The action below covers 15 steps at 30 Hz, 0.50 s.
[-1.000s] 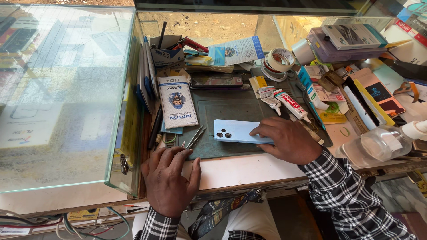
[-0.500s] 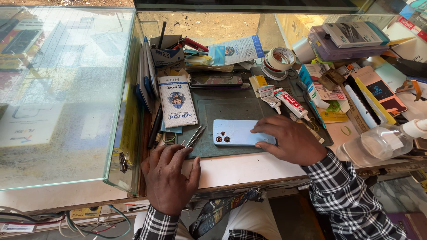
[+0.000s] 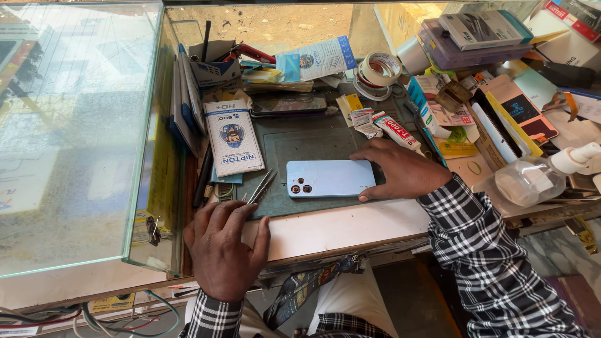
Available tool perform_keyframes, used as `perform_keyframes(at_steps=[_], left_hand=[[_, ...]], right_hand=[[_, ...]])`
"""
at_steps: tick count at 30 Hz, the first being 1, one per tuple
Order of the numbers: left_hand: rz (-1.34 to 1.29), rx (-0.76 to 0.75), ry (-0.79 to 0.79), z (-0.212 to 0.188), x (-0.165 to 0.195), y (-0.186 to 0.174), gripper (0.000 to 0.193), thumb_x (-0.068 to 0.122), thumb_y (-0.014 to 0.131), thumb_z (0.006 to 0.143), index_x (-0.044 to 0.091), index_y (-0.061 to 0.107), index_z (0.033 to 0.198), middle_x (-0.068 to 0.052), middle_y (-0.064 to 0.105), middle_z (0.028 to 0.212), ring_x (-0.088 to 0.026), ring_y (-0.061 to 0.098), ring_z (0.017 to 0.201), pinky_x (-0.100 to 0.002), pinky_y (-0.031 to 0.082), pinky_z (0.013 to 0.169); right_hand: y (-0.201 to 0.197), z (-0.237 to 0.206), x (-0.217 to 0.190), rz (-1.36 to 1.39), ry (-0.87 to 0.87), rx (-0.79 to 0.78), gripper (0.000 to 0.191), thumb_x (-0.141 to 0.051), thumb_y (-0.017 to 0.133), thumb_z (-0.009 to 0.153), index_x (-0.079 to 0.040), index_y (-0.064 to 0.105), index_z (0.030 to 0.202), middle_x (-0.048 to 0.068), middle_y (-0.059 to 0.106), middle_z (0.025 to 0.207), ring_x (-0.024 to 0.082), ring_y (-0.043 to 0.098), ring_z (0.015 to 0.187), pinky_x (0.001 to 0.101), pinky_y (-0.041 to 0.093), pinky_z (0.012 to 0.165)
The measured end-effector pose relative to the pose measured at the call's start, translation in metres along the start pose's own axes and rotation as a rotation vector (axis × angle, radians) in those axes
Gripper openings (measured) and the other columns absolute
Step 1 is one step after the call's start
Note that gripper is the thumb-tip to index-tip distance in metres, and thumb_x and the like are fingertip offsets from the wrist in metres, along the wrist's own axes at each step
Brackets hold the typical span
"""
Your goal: The person opens a light blue smartphone, removes the back cover, and sets it aside. They then pick up a dark-colored back cover and use a metal prying tool to carefully separate the edges from the frame. The person works around the perimeter of the cover, prying along the sides and corners.
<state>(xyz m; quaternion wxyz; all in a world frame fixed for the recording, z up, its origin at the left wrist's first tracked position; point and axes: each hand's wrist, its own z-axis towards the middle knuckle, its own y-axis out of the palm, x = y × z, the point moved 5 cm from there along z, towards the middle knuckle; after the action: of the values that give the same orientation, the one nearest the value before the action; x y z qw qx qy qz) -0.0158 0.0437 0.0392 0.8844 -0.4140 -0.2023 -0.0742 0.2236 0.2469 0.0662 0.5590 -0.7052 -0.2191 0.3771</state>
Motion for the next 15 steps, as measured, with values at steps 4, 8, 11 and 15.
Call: perform_keyframes(at_steps=[4,8,11,15], left_hand=[[0.008,-0.006,-0.007,0.0,0.0,0.0,0.03,0.034,0.077,0.082,0.015,0.076,0.105,-0.004,0.071,0.114,-0.031,0.057,0.124,-0.05,0.036,0.104],[0.013,-0.008,0.0,0.0,0.0,0.0,0.029,0.034,0.077,0.082,0.015,0.076,0.105,-0.004,0.071,0.113,-0.031,0.057,0.124,-0.05,0.036,0.104],[0.012,-0.017,0.0,0.0,0.0,0.001,0.03,0.034,0.076,0.082,0.015,0.077,0.106,-0.004,0.071,0.114,-0.031,0.057,0.124,-0.05,0.036,0.104],[0.007,-0.02,0.003,0.0,0.0,0.002,0.031,0.034,0.076,0.082,0.014,0.077,0.107,-0.004,0.071,0.114,-0.031,0.057,0.124,-0.051,0.036,0.104]], right_hand=[[0.003,0.006,0.008,0.014,0.149,-0.117,0.086,-0.04,0.091,0.063,-0.011,0.058,0.137,0.007,0.058,0.119,0.024,0.059,0.113,0.0365,0.053,0.094],[0.003,0.01,0.008,0.004,0.157,-0.148,0.083,-0.041,0.093,0.062,-0.01,0.057,0.13,0.007,0.06,0.115,0.024,0.058,0.113,0.0366,0.053,0.094],[0.004,0.013,0.011,-0.013,0.165,-0.173,0.081,-0.041,0.093,0.061,-0.011,0.056,0.127,0.008,0.06,0.115,0.024,0.058,0.114,0.0378,0.053,0.094],[0.006,0.021,0.017,-0.049,0.157,-0.232,0.083,-0.044,0.093,0.061,-0.01,0.054,0.126,0.009,0.06,0.116,0.025,0.058,0.114,0.0385,0.052,0.094]])
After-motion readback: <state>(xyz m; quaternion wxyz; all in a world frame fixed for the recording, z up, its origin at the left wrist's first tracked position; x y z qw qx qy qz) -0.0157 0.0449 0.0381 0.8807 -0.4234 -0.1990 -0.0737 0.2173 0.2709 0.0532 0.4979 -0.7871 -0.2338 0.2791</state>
